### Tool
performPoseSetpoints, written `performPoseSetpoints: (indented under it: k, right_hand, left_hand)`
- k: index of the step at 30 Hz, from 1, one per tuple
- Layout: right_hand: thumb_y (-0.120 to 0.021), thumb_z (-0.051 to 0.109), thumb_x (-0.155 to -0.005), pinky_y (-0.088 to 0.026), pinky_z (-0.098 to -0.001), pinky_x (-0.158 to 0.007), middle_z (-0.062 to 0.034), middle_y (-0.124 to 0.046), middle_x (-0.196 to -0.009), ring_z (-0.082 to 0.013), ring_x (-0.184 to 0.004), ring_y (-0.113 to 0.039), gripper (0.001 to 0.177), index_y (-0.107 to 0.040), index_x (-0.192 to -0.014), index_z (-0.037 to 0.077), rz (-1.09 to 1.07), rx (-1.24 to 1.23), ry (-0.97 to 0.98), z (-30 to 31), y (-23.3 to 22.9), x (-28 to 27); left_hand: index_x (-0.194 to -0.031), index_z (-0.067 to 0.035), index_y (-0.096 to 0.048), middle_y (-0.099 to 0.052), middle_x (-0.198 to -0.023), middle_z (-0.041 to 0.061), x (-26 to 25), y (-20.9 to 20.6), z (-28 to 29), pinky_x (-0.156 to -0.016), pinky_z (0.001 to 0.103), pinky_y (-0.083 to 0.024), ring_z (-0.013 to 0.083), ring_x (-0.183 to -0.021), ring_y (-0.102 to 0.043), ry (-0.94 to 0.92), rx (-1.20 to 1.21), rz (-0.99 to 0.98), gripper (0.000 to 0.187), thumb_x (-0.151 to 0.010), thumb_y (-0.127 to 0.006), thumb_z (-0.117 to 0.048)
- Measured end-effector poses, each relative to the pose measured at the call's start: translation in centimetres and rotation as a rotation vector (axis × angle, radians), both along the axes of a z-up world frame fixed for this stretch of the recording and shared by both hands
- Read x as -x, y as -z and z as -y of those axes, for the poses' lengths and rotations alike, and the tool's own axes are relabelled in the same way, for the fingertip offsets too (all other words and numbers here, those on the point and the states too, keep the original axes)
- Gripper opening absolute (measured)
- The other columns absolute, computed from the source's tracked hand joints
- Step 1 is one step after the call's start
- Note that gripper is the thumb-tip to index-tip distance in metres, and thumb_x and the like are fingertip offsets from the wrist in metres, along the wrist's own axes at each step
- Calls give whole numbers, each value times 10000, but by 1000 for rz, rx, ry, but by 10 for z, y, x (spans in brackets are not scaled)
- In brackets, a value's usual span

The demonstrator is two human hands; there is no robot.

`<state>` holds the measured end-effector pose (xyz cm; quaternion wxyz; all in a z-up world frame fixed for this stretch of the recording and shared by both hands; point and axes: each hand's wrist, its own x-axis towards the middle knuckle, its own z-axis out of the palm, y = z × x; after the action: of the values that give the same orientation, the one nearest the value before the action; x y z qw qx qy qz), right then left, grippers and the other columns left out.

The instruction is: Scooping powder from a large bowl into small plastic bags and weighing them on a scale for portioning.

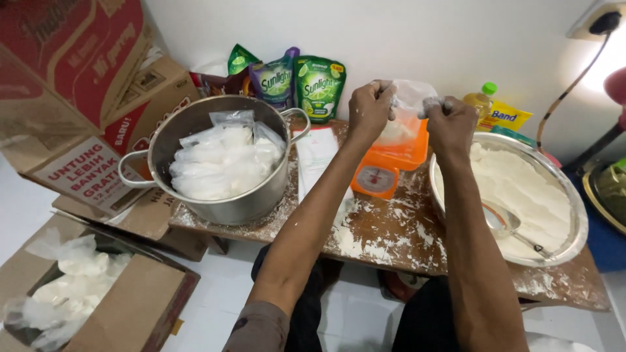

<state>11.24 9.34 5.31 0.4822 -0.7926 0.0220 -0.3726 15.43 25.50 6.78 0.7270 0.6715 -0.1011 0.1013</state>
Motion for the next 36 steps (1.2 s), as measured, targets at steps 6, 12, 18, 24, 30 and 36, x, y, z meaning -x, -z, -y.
performPoseSetpoints:
  k: [6,12,18,24,30,36]
  right_hand:
    - [-632,80,-894,-409,-280,-487,-78,-534,-522,-122,-503,-558,163,-726,-761,69,-48,-16,9,5,17,-4]
    - [-629,144,-901,-433,-290,-501,-79,-538,-531,-136,-512,-562,175,-731,-766,98,-148,-24,11,2,14,2]
    - [-634,142,-926,-431,-310,-503,-73,-537,-529,-138,-515,-563,193,-694,-751,90,-195,17,9,-4,7,13]
    - [-686,284,-1038,-422,-288,-525,-97,-532,-536,-140,-529,-464,368,-689,-738,71,-164,-32,-8,-18,-10,27]
    - [-752,363,-1051,-420,-330,-539,-111,-525,-534,-148,-550,-481,451,-636,-717,83,-163,-21,2,3,16,14]
    - [-763,390,-1031,-448,-291,-497,-85,-632,-594,-120,-495,-547,351,-755,-909,60,-183,-52,-11,-19,8,39]
  left_hand:
    - [-1024,-58,-772,-704,-600,67,13,4,-3,-594,296,-534,147,-476,-677,-19,-53,-68,257,-944,-657,-273]
    - [-1102,-106,-776,-726,-786,65,14,15,-3,-807,382,-563,266,-824,-764,-20,-168,-127,478,-841,-717,-502]
    - [-1117,-165,-780,-736,-812,27,0,34,9,-853,407,-577,272,-923,-763,-30,-185,-168,449,-837,-702,-508]
    - [-1107,-119,-765,-682,-754,51,19,10,-10,-791,417,-577,262,-817,-751,-34,-170,-144,535,-826,-684,-568]
    - [-1078,-52,-745,-669,-694,79,20,13,-14,-688,386,-586,235,-632,-712,-4,-100,-142,565,-912,-576,-565]
    - [-1002,-26,-725,-671,-658,103,41,-6,-21,-570,361,-577,208,-512,-681,50,-90,-154,630,-888,-562,-623]
